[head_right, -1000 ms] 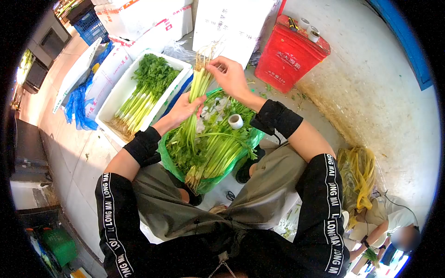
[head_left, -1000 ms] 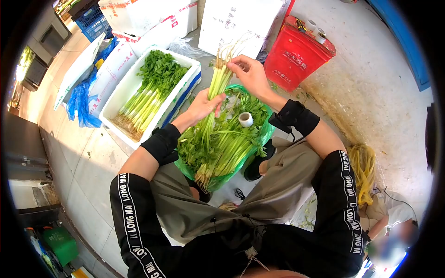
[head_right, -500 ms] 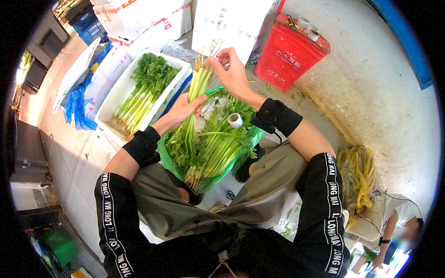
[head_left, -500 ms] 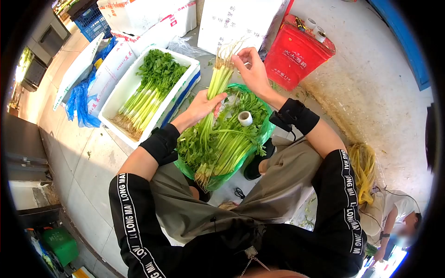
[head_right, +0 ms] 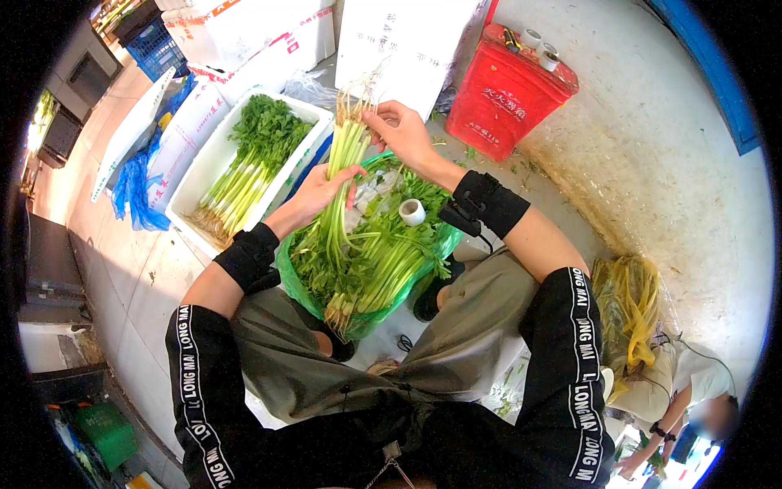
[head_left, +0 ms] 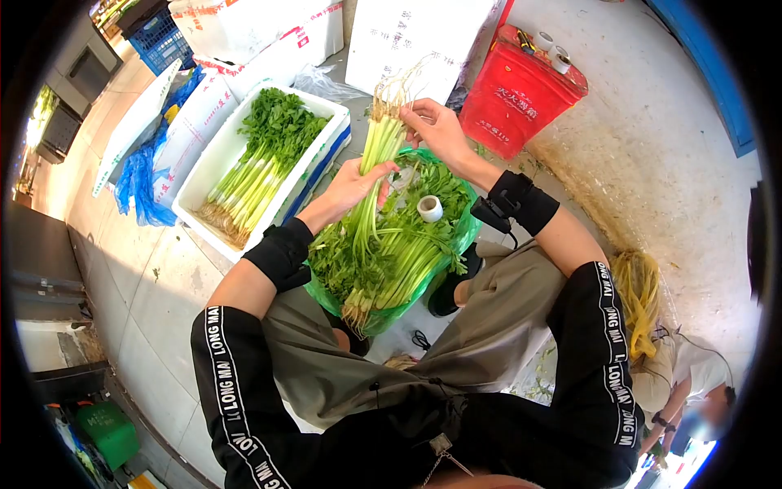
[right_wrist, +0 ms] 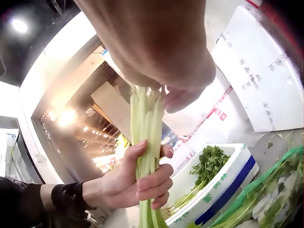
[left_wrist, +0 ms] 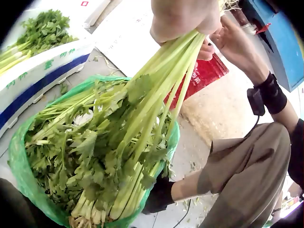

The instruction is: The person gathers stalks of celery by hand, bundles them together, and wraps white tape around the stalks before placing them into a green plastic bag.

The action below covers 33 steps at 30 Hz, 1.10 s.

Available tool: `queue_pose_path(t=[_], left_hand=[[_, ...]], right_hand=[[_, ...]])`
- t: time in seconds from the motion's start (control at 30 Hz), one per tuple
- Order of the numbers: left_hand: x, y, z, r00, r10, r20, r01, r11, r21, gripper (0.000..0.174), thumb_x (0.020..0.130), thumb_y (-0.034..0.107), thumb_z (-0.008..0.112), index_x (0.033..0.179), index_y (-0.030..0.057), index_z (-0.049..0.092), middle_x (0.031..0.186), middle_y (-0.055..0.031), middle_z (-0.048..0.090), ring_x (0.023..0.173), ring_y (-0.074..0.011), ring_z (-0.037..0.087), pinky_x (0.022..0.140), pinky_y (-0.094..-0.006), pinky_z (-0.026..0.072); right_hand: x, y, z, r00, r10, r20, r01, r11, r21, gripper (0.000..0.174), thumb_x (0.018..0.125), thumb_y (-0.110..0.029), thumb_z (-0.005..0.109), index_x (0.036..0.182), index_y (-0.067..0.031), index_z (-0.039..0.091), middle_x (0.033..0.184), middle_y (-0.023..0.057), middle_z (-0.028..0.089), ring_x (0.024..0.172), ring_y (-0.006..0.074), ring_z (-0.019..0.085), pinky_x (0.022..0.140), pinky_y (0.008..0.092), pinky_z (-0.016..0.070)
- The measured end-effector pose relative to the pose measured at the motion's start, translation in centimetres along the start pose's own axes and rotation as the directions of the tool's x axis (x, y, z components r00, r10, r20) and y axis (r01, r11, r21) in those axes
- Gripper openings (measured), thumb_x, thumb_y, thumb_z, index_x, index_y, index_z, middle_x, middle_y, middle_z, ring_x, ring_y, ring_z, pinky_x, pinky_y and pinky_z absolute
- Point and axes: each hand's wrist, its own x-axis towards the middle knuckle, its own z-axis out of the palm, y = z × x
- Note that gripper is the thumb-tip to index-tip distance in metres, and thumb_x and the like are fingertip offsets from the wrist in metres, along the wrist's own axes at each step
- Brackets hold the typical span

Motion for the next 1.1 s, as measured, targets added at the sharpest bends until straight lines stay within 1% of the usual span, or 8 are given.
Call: queue_pose_path(t=[0.33, 0.57, 0.67, 0.73, 0.77, 0.83, 0.9, 1.1], left_hand=[[0.0, 0.0, 0.1, 1.000, 0.008, -0.010, -0.009, 0.999, -0.047, 0.030, 0.104, 0.032, 0.050, 0.102, 0.0022, 0.058, 0.071, -0.0043, 0.061, 0.062, -0.0126, 0.058, 0.061, -0.0297, 0.0499], [0.5, -0.5, -0.1, 0.997, 0.006, 0.070, -0.006, 1.000, -0.001, 0.034, 0.103, 0.037, 0.052, 0.087, 0.0066, 0.054, 0.067, -0.0014, 0.054, 0.061, -0.0123, 0.054, 0.062, -0.0313, 0.0502], [0.4, -0.4, -0.1, 0.999, -0.014, 0.044, 0.013, 1.000, 0.002, 0.036, 0.102, 0.038, 0.053, 0.083, 0.0075, 0.052, 0.065, -0.0001, 0.050, 0.059, -0.0121, 0.051, 0.061, -0.0315, 0.0497], [0.5, -0.4, -0.2, 0.999, -0.024, 0.024, 0.024, 1.000, 0.015, 0.037, 0.101, 0.039, 0.054, 0.082, 0.0076, 0.051, 0.064, 0.0005, 0.049, 0.058, -0.0121, 0.050, 0.061, -0.0315, 0.0494], [0.7, -0.6, -0.2, 1.000, -0.012, 0.011, 0.012, 1.000, -0.008, 0.037, 0.101, 0.039, 0.055, 0.081, 0.0073, 0.052, 0.064, 0.0001, 0.051, 0.058, -0.0122, 0.051, 0.061, -0.0316, 0.0492], [0.5, -0.3, 0.0, 1.000, 0.002, -0.001, -0.002, 1.000, -0.031, 0.038, 0.100, 0.039, 0.057, 0.080, 0.0070, 0.053, 0.064, -0.0003, 0.052, 0.057, -0.0124, 0.053, 0.060, -0.0316, 0.0489], [0.3, 0.0, 0.5, 1.000, 0.008, -0.009, -0.007, 0.987, 0.160, 0.036, 0.099, 0.037, 0.059, 0.079, 0.0066, 0.055, 0.064, -0.0018, 0.056, 0.057, -0.0129, 0.056, 0.059, -0.0321, 0.0488], [0.5, -0.2, 1.2, 1.000, 0.015, 0.024, -0.019, 0.986, 0.163, 0.034, 0.098, 0.031, 0.061, 0.076, 0.0056, 0.057, 0.063, -0.0029, 0.058, 0.058, -0.0150, 0.059, 0.060, -0.0315, 0.0492]], right_hand=[[0.3, -1.1, -0.3, 0.999, -0.033, -0.039, 0.037, 0.994, 0.107, 0.026, 0.095, -0.021, 0.067, 0.095, 0.0040, 0.062, 0.079, 0.0053, 0.064, 0.064, 0.0100, 0.059, 0.057, 0.0249, 0.0492], [0.7, -1.0, -0.5, 0.997, -0.008, -0.082, 0.022, 0.985, 0.173, 0.026, 0.096, -0.024, 0.066, 0.094, 0.0018, 0.062, 0.076, 0.0024, 0.062, 0.062, 0.0088, 0.057, 0.059, 0.0253, 0.0488], [0.5, -0.6, -0.4, 0.999, 0.032, -0.031, -0.028, 0.989, 0.146, 0.035, 0.096, -0.029, 0.065, 0.108, 0.0026, 0.059, 0.089, 0.0070, 0.064, 0.074, 0.0122, 0.060, 0.065, 0.0280, 0.0508], [-0.1, -0.9, 0.8, 0.990, 0.047, -0.135, -0.018, 0.977, 0.214, 0.056, 0.093, -0.038, 0.069, 0.126, 0.0029, 0.050, 0.109, 0.0120, 0.061, 0.094, 0.0174, 0.061, 0.078, 0.0321, 0.0522], [-0.3, -1.0, 0.9, 0.990, 0.048, -0.134, -0.018, 0.977, 0.214, 0.056, 0.093, -0.038, 0.069, 0.126, 0.0029, 0.050, 0.109, 0.0120, 0.061, 0.094, 0.0174, 0.061, 0.078, 0.0321, 0.0522], [-0.5, -0.7, 1.1, 0.981, 0.079, 0.177, -0.083, 0.996, 0.015, 0.076, 0.086, -0.043, 0.075, 0.136, 0.0023, 0.040, 0.124, 0.0139, 0.055, 0.109, 0.0202, 0.056, 0.090, 0.0340, 0.0496], [-1.3, -0.6, 2.0, 0.984, 0.003, 0.178, -0.006, 1.000, 0.019, 0.071, 0.088, -0.040, 0.074, 0.135, 0.0033, 0.044, 0.125, 0.0125, 0.056, 0.111, 0.0175, 0.056, 0.095, 0.0332, 0.0470], [-1.6, -0.4, 3.2, 0.999, -0.018, -0.048, 0.011, 0.991, -0.130, 0.050, 0.089, -0.029, 0.072, 0.122, 0.0019, 0.053, 0.107, 0.0085, 0.063, 0.098, 0.0139, 0.059, 0.088, 0.0311, 0.0484]])
